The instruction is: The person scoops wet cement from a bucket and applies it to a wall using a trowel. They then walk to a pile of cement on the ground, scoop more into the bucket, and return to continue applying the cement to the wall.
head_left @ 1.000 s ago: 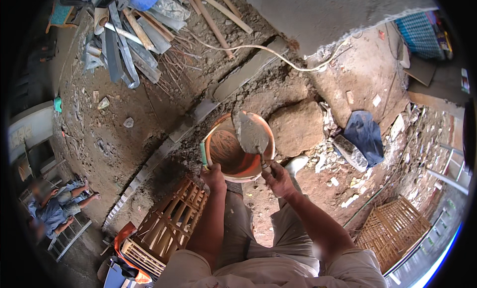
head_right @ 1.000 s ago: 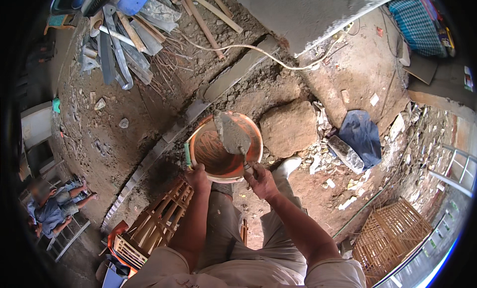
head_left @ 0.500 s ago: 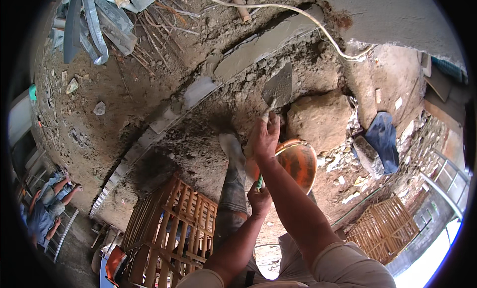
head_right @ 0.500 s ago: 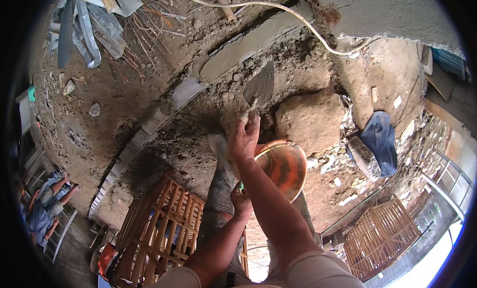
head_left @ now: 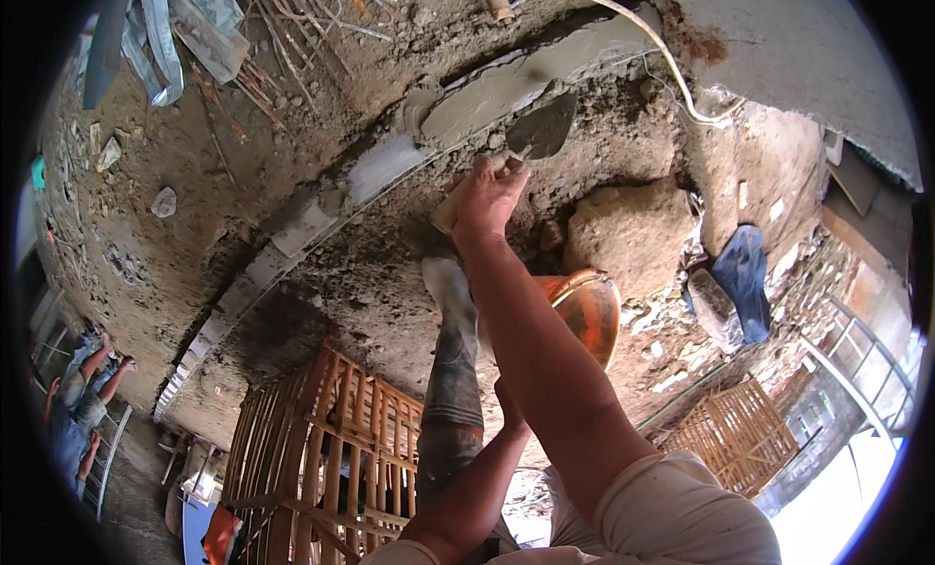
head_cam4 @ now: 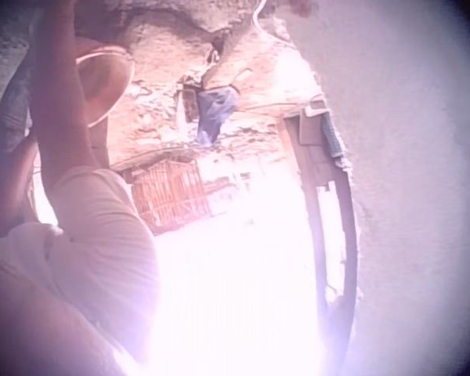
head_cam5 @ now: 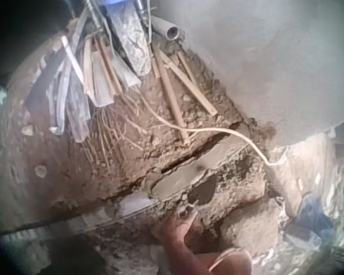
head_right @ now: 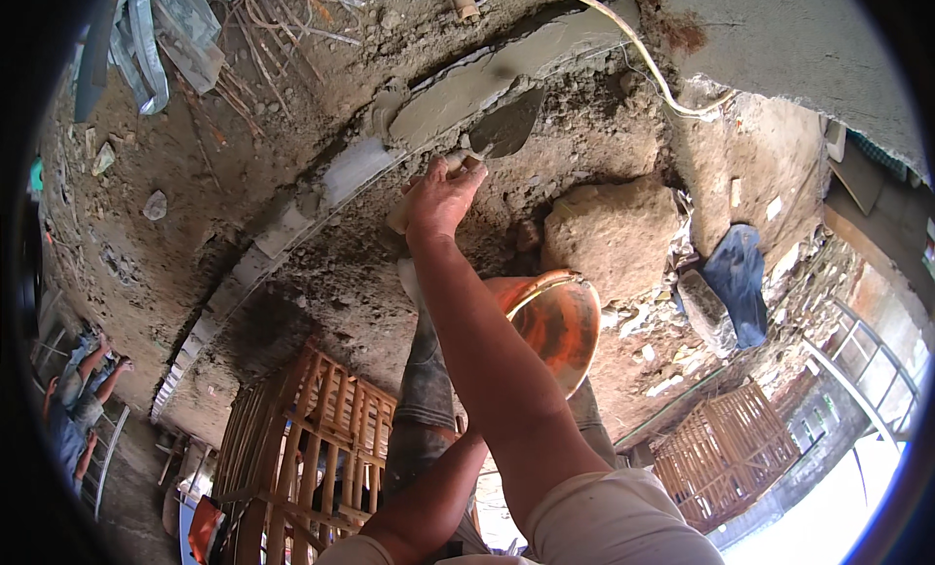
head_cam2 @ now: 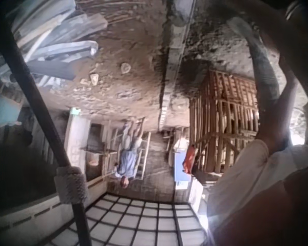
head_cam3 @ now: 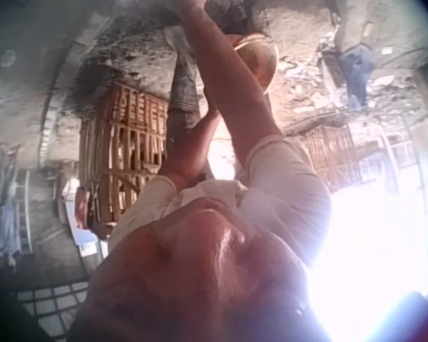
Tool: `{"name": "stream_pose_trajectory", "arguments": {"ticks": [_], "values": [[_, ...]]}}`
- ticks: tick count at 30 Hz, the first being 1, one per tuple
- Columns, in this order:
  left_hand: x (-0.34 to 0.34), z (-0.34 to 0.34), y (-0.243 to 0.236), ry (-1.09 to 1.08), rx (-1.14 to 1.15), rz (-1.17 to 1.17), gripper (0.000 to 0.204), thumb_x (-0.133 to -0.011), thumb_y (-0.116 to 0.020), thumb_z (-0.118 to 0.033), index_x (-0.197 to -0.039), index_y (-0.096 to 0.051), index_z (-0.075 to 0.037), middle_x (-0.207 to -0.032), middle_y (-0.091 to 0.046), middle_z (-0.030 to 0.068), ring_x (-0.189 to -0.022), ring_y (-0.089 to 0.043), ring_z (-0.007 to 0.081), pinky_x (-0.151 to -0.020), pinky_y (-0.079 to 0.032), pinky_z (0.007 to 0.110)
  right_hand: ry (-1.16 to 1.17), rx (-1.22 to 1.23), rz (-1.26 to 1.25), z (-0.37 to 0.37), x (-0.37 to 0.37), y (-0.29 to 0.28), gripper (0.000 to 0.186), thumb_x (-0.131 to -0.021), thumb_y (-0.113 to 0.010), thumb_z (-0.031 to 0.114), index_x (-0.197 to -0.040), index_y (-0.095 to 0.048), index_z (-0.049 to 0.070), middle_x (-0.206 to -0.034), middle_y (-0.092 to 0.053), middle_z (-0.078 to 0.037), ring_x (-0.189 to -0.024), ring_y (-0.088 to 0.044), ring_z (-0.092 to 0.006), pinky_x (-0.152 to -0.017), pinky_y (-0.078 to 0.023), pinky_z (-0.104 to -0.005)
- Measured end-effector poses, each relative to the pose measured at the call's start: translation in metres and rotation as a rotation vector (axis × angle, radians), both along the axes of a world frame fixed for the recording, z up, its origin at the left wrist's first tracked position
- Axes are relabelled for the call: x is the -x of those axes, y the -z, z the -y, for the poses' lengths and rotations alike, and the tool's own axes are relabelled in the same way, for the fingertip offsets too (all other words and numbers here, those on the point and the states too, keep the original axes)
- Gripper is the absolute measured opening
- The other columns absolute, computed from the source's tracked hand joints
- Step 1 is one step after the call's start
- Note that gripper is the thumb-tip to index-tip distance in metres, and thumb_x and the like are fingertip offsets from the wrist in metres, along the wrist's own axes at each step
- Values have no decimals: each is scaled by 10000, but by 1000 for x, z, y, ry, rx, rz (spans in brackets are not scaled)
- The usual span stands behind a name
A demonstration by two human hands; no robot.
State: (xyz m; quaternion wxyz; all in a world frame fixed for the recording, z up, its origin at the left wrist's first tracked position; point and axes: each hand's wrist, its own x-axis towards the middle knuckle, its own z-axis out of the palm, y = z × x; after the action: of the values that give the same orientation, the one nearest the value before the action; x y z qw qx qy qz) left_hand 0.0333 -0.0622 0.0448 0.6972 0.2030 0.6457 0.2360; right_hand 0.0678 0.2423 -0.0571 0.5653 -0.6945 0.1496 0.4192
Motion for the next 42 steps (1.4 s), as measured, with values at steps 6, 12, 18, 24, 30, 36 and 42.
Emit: {"name": "stream_pose_trajectory", "arguments": {"ticks": [6, 12, 18, 24, 30, 36, 42], "values": [[-8, 4, 3, -341, 307, 381, 131, -862, -639, -63, -977, -626, -1, -831, -657, 41, -760, -626, 128, -668, -524, 297, -51, 73, -18, -22, 13, -2, 394, -937, -531, -4, -1251, -313, 91, -1064, -474, -111, -698, -552, -194, -488, -498, -348], [-18, 7, 1, -461, 465, 621, 89, -828, -629, -41, -908, -607, -12, -768, -612, 25, -708, -583, 113, -631, -495, 292, -146, 96, 168, -11, 18, 13, 435, -936, -564, 55, -1278, -297, 80, -1124, -492, -160, -701, -590, -228, -530, -551, -370], [-13, -5, 2, -478, 388, 185, 55, -795, -620, -20, -840, -588, -22, -704, -568, 8, -655, -540, 98, -594, -467, 287, -95, 51, 89, 2, -7, -13, 400, -928, -561, 13, -1257, -338, 61, -1120, -467, -106, -1025, -479, -197, -940, -417, -316], [-17, -26, -6, 28, 152, -301, 173, -703, -571, 32, -666, -436, -69, -626, -360, -72, -586, -343, 30, -491, -303, 234, -359, 22, 180, 65, -109, -15, 291, -941, -591, 172, -1172, -464, 50, -760, -563, -28, -556, -533, -113, -494, -463, -268], [-16, -19, -2, 172, 195, -343, 93, -710, -579, 8, -711, -499, -39, -611, -398, -54, -560, -376, 50, -497, -348, 260, -1056, 236, 797, 111, -223, 31, 417, -946, -572, 337, -1195, -562, 2, -817, -636, -196, -794, -635, -379, -756, -495, -448], [-25, -9, -2, 248, 223, -356, 57, -702, -564, -35, -715, -509, -40, -561, -432, 48, -511, -425, 152, -525, -402, 338, -1183, 258, 685, 97, -238, 53, 375, -958, -534, 338, -1188, -569, 45, -934, -644, -266, -914, -616, -464, -810, -487, -483], [-32, -9, -4, 273, 208, -359, 78, -704, -561, -15, -704, -489, -43, -565, -405, 27, -511, -392, 137, -516, -387, 323, -1322, 318, 648, 98, -208, 72, 392, -983, -458, 374, -1181, -557, 51, -976, -647, -275, -959, -623, -462, -846, -483, -502]]}}
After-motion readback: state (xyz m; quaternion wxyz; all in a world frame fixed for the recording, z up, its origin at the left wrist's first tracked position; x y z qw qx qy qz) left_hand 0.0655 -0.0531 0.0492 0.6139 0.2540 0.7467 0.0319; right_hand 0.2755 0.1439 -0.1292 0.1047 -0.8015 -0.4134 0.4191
